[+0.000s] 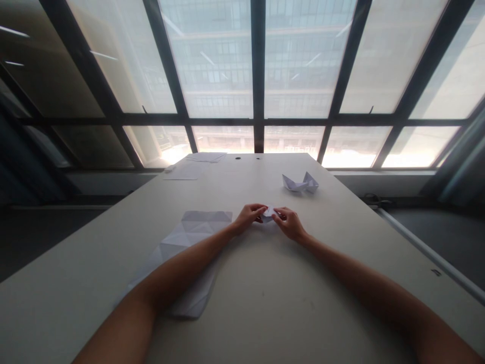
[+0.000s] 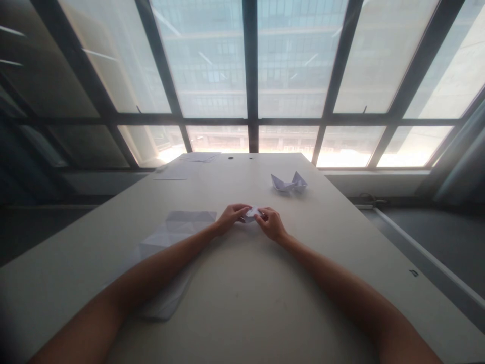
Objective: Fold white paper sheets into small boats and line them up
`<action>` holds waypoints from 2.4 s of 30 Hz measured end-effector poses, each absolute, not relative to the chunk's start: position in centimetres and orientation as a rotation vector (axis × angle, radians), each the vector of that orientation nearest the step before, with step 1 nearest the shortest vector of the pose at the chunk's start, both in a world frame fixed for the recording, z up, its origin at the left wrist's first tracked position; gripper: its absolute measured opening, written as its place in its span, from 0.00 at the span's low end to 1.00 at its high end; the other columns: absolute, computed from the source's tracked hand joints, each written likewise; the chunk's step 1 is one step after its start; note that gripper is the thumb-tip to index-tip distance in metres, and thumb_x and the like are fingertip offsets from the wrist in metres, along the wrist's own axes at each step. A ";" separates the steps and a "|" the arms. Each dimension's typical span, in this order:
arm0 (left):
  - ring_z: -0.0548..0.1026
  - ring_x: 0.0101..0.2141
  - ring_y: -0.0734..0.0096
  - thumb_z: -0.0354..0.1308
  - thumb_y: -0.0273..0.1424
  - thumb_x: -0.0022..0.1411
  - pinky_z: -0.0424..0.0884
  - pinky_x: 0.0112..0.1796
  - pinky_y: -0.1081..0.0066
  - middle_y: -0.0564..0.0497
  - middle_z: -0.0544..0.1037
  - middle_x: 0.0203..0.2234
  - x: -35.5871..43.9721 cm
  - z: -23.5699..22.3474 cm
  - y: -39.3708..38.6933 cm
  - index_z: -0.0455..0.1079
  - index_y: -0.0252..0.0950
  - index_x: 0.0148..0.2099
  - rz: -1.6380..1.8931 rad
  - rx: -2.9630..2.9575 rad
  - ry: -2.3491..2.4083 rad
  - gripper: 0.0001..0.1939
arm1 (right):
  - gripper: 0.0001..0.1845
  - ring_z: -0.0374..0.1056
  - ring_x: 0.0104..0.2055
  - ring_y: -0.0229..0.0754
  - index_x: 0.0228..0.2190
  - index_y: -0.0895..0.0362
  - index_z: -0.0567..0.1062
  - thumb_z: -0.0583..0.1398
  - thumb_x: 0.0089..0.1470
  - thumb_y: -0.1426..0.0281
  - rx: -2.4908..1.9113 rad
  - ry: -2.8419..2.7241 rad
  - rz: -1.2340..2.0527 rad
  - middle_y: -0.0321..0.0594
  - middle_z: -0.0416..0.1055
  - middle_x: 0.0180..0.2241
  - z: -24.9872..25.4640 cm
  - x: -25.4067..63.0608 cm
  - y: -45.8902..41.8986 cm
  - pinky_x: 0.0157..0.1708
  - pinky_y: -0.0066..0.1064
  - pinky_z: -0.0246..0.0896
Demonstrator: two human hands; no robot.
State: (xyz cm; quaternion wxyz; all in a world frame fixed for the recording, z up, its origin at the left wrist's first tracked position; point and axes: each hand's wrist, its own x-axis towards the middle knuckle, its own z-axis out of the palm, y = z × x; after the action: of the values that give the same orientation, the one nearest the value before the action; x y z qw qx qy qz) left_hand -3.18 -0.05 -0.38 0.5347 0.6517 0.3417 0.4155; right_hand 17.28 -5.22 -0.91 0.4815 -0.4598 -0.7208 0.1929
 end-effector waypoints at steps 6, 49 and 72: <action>0.78 0.32 0.67 0.72 0.38 0.50 0.75 0.36 0.67 0.44 0.79 0.37 -2.9 -0.4 -0.5 0.70 0.31 0.57 0.979 1.657 0.764 0.34 | 0.39 0.69 0.25 0.40 0.58 0.63 0.66 0.66 0.48 0.60 -1.100 -1.564 0.831 0.40 0.76 0.28 -1.4 17.6 -4.1 0.24 0.30 0.64; 0.59 0.21 0.77 0.59 0.52 0.58 0.53 0.23 0.75 0.55 0.64 0.18 -2.6 0.1 -1.3 0.73 0.29 0.28 0.734 1.774 0.816 0.27 | 0.23 0.48 0.20 0.33 0.16 0.56 0.63 0.58 0.53 0.55 -1.061 -1.734 0.955 0.29 0.53 0.16 -0.3 17.6 -5.0 0.20 0.26 0.42; 0.79 0.38 0.69 0.60 0.39 0.64 0.75 0.40 0.69 0.44 0.80 0.39 -2.8 -0.4 1.3 0.65 0.35 0.44 1.385 0.913 0.861 0.14 | 0.19 0.71 0.22 0.41 0.25 0.59 0.73 0.62 0.50 0.54 -1.080 -1.127 0.734 0.41 0.74 0.20 -1.2 18.1 -3.5 0.24 0.32 0.68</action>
State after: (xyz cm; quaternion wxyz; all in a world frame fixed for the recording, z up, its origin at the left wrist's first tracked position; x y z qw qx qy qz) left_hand -2.84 1.31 -0.43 0.5940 0.3930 0.3706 0.5961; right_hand 18.13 -3.54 -1.17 0.6507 -0.4755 -0.4962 0.3231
